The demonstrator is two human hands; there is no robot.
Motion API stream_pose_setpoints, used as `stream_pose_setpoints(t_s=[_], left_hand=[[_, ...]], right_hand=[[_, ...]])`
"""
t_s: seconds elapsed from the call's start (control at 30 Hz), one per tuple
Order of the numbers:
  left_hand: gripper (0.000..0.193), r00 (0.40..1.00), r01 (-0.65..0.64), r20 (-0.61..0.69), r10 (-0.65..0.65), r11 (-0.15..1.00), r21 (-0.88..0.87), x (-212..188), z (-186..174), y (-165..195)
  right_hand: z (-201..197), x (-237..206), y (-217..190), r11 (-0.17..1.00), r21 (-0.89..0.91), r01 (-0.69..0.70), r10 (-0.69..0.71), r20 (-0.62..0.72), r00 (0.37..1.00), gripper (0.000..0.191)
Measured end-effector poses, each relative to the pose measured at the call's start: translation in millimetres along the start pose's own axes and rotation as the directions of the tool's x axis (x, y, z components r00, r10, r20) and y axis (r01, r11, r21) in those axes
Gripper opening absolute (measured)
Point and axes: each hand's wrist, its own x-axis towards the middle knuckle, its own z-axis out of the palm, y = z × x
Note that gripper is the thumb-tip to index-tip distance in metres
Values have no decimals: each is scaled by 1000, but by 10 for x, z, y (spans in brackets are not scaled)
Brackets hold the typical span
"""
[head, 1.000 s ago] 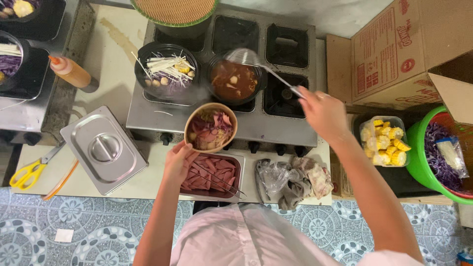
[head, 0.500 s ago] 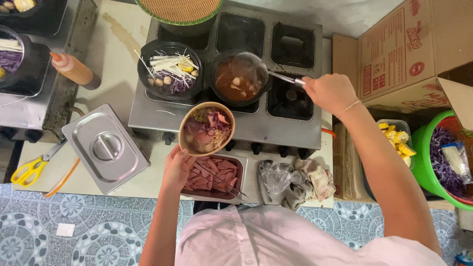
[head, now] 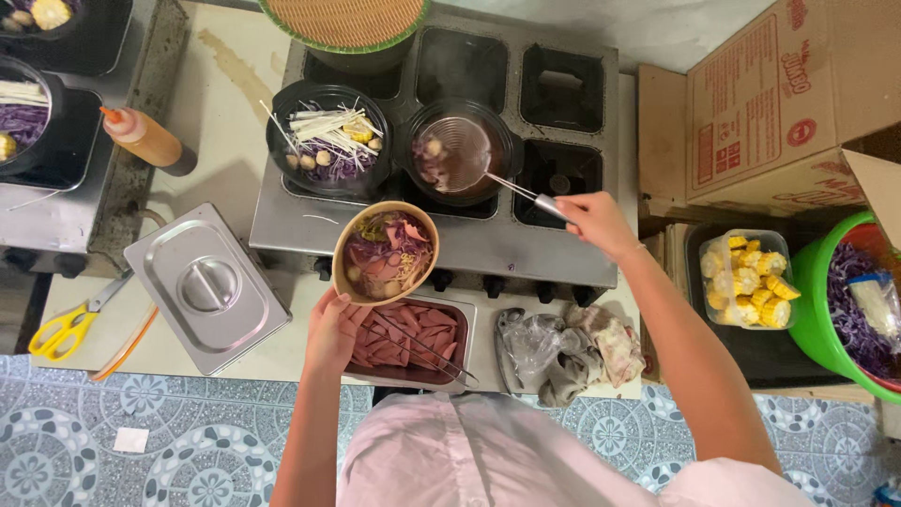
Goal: The person chops green herbs on a wooden cutting board with a knife, then moves to a multi-burner stove and assembles a noodle soup bowl: they ladle hot broth into a paper bowl, add noodles with a skimmer, place vegetables and sliced sausage into the bowl, and finish with broth using a ladle.
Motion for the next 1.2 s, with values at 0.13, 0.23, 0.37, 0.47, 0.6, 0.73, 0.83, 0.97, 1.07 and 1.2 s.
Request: stream_pose_setpoints(t_s=[0.13,0.23,0.37,0.47,0.6,0.73,0.83,0.97,1.07,1.2], left_hand=[[45,1000,-1,2,1,1000,-8,-7,-15,22],[45,1000,1,9,-1,1000,-4,-1,-7,32],[43,1000,17,0,-17,1000,-4,13,21,12],[43,999,34,-17,-34,999,-2,28,25,-9],[44,999,39,9,-39,999,-18,36,6,-27],[44,998,54,32,-54,999,-1,20,7,-19],[45,997,61,40,-61,998,9,0,16,-8],[44,997,66,29,-66,998,2,9,17,-22],[43,998,60,18,-59,998,-9,33,-8,-48],[41,999,44,-7,-44,999,-29,49,-43,-70]], right_hand=[[-157,-92,82,985,-118,129,-144,-132,981,32],[-161,-167,114,856,-359,373,-470,-237,850,29],[-19,-138,95,408,-851,330,-778,-134,614,29],[9,-75,19,28,-970,242,-851,104,514,35],[-47,-6,-197,-226,-954,197,-849,292,441,45],[-227,37,-535,-336,-904,264,-740,427,520,49],[-470,112,-828,-334,-883,330,-601,470,646,49],[-758,158,-992,-80,-927,367,-468,360,807,33],[-768,188,-853,132,-916,378,-458,282,843,32],[-450,194,-446,592,-692,414,-423,170,890,34]])
